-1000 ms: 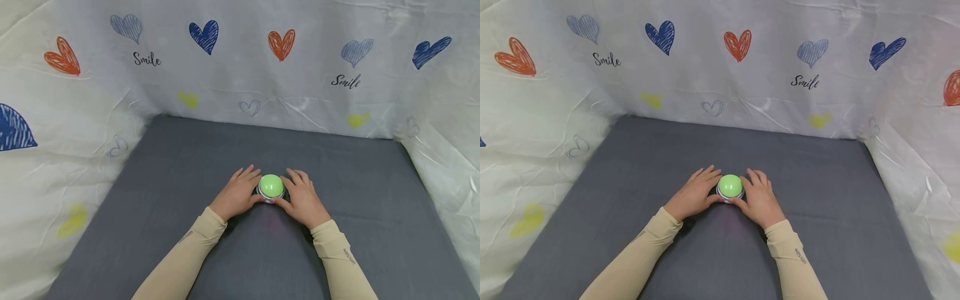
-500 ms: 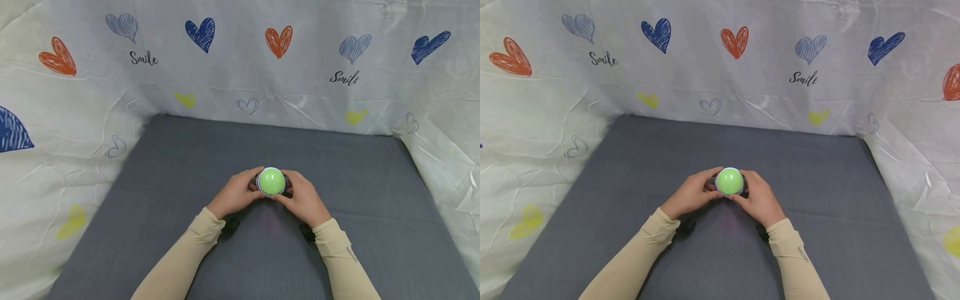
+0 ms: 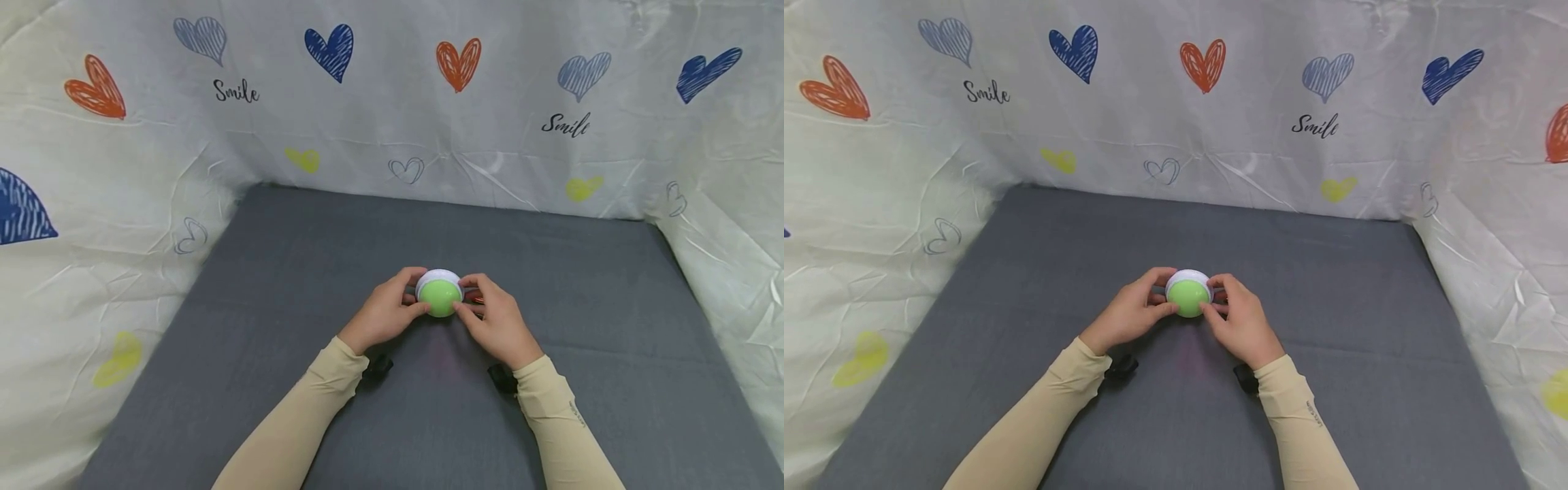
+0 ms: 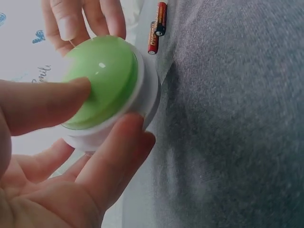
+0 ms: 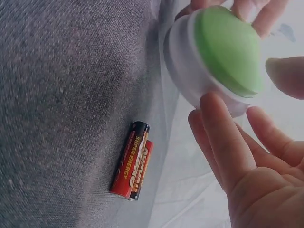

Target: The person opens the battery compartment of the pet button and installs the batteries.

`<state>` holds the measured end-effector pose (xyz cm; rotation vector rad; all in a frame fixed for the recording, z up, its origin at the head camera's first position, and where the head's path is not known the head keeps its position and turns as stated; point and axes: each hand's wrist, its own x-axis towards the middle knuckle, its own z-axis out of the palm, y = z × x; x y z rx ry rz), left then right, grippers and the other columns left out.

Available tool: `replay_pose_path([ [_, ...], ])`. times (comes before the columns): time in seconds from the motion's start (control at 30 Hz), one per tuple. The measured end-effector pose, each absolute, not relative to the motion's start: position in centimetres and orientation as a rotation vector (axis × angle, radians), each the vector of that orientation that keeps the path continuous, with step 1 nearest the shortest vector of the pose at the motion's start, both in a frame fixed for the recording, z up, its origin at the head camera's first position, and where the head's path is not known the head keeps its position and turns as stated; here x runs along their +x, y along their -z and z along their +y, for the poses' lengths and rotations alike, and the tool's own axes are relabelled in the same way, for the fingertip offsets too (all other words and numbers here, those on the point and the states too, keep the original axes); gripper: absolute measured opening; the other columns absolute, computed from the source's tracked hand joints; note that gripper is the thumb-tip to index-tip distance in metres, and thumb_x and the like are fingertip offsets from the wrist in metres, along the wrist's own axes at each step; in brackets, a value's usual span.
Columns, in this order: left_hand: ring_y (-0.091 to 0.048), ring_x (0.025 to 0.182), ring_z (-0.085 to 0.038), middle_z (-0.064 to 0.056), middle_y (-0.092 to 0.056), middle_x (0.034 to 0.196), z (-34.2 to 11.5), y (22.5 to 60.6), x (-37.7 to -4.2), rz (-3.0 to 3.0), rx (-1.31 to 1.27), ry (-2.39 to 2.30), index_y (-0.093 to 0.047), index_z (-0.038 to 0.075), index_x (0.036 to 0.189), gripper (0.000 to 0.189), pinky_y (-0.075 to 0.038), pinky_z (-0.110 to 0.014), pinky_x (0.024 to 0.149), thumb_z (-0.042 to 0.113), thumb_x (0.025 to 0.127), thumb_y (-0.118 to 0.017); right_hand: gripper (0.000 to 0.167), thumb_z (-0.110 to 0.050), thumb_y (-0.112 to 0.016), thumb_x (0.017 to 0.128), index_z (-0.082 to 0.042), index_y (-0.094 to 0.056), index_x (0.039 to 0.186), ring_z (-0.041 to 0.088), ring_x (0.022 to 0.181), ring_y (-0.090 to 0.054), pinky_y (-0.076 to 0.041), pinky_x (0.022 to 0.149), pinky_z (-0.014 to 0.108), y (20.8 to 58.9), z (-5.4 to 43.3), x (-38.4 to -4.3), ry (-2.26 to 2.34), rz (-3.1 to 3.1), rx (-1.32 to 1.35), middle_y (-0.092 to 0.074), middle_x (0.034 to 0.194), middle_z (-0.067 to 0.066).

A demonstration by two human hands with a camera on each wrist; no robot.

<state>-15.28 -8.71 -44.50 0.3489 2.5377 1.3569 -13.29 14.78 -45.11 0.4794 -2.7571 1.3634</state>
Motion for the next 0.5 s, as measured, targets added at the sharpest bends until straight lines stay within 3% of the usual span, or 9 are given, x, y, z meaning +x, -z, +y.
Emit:
replay_pose_path([
  [0.3,-0.07,0.128,-0.028,-0.013,-0.062,0.147,-8.49,44.71,-15.14,2.49,0.34,-1.432,-0.053,0.014,0.14,0.048,-0.059,-0.045,0.103,0.006,0.1,-0.077,0.021,-0.013,-0.076,0.102,-0.007,-0.064,0.119,0.031,0.123,-0.074,-0.065,0.095,0.034,45.3,14.55,-13.21,-1.461,-2.711,0.465,-0.067,0.126,0.013],
  [0.5,-0.069,0.113,-0.022,-0.011,-0.066,0.131,-8.25,44.85,-15.13,2.461,0.377,-1.435,-0.056,0.013,0.129,0.046,-0.061,-0.037,0.096,0.007,0.094,-0.085,0.013,-0.016,-0.077,0.102,-0.009,-0.067,0.106,0.027,0.113,-0.077,-0.067,0.089,0.032,45.18,14.63,-13.16,-1.443,-2.686,0.468,-0.069,0.127,0.011],
])
